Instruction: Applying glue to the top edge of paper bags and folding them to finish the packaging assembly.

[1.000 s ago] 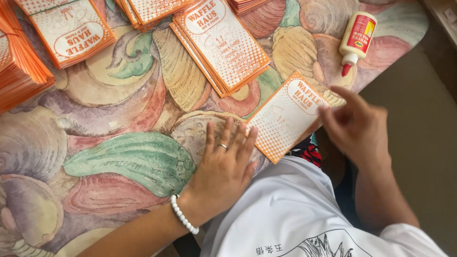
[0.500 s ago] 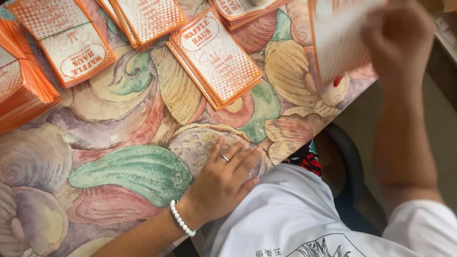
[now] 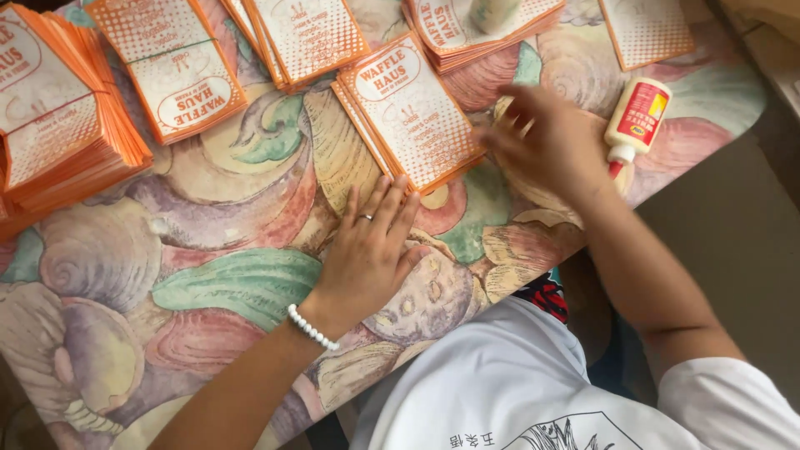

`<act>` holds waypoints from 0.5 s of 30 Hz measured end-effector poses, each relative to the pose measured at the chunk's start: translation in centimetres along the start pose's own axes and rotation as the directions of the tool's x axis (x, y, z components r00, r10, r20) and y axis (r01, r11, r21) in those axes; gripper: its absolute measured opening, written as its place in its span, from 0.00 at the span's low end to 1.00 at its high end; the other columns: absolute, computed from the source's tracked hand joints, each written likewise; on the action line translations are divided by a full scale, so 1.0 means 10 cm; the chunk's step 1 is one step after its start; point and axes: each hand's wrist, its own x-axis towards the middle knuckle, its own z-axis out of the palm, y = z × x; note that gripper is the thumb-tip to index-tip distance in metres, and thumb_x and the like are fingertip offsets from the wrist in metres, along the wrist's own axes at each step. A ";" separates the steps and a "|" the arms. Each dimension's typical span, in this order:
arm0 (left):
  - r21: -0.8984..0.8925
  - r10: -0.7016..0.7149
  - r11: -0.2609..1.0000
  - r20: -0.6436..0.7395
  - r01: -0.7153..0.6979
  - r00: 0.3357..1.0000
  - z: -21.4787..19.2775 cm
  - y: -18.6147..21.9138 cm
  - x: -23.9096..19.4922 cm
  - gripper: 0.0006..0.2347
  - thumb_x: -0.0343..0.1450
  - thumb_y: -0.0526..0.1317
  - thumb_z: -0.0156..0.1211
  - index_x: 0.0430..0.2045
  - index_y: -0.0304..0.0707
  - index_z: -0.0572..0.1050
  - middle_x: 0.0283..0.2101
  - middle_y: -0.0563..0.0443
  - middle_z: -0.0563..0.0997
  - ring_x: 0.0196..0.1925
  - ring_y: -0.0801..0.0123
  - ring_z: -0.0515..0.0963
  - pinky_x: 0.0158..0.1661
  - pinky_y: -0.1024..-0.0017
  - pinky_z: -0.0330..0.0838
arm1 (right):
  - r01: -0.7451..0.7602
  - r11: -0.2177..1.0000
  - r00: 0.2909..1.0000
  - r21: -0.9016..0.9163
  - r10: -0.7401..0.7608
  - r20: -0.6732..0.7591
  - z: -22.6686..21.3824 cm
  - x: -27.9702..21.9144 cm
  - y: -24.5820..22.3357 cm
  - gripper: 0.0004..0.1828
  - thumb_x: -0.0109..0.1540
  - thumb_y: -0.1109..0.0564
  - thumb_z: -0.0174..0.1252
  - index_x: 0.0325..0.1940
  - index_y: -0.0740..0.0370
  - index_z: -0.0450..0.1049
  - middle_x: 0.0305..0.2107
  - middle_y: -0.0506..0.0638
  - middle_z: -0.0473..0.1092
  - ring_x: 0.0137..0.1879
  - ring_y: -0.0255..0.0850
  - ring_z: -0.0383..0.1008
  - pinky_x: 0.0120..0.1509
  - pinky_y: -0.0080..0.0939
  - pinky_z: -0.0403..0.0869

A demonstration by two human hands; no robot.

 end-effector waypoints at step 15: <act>0.100 0.006 0.995 0.001 -0.007 1.000 0.16 -0.04 -0.04 0.29 0.79 0.57 0.38 0.71 0.36 0.58 0.75 0.37 0.57 0.77 0.46 0.54 0.72 0.41 0.44 | 0.186 0.879 0.923 0.440 -0.002 -0.385 0.17 -0.25 0.44 0.19 0.65 0.71 0.73 0.51 0.60 0.72 0.37 0.50 0.72 0.43 0.35 0.74 0.44 0.32 0.72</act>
